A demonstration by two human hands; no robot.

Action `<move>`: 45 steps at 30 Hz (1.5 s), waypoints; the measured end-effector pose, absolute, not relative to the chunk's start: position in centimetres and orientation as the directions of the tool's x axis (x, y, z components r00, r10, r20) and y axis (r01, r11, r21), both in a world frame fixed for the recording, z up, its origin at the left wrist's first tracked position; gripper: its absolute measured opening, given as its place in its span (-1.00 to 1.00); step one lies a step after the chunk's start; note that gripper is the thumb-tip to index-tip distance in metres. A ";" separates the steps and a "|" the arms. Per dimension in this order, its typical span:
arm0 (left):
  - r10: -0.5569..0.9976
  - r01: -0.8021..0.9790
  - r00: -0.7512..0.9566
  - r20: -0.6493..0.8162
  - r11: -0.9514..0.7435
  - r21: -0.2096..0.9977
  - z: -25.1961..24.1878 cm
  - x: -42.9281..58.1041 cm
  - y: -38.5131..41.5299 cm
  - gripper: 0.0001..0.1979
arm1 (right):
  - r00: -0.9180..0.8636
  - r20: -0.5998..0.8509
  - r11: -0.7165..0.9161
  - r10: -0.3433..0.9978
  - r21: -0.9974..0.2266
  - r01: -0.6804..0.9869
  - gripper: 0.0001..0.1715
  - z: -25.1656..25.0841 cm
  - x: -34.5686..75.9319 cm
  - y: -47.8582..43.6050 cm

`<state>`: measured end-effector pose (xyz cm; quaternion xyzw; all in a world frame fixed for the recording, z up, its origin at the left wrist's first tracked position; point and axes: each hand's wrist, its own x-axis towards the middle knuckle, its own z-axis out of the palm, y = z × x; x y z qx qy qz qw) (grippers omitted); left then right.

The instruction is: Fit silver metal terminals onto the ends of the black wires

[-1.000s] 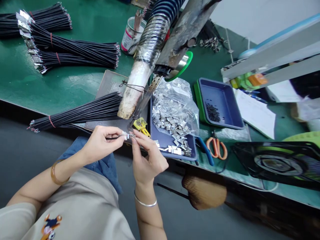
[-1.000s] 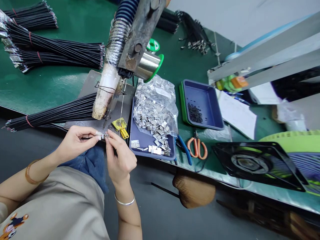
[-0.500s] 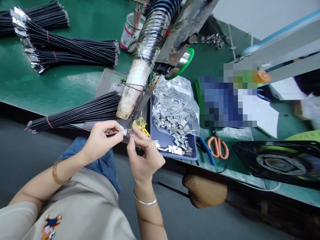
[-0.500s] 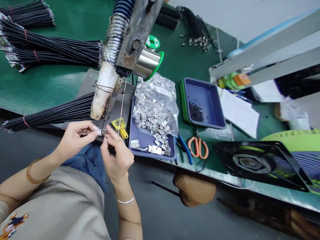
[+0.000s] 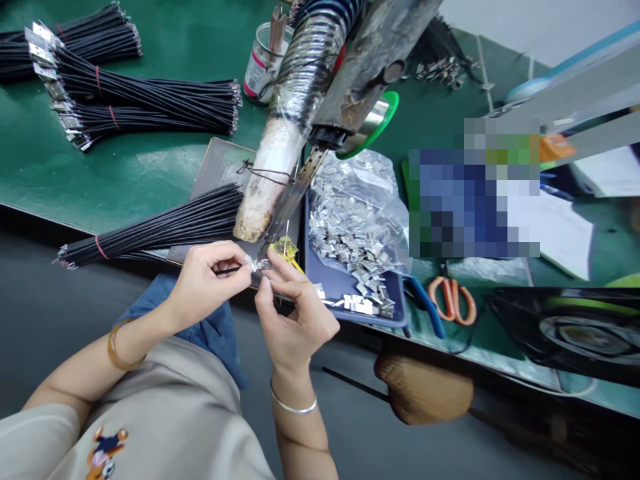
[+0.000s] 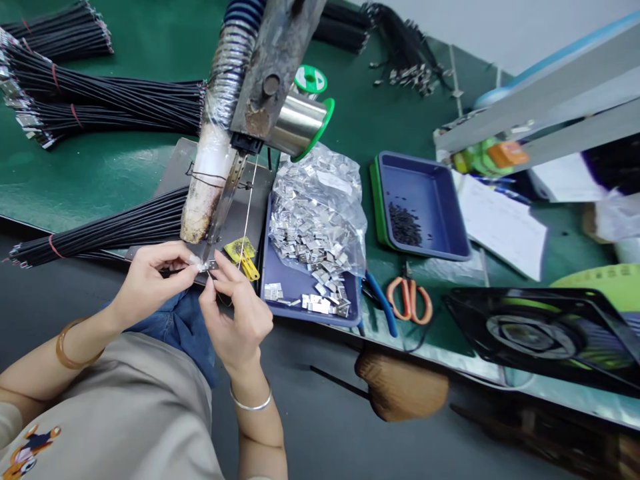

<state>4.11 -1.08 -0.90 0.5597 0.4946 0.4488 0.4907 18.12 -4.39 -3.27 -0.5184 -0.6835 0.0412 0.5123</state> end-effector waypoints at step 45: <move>0.970 0.168 0.235 0.060 -0.102 0.981 -0.8 3.9 -2.4 -0.86 | 0.054 0.587 0.404 0.808 -0.619 0.674 -0.96 -3.6 20.0 -5.2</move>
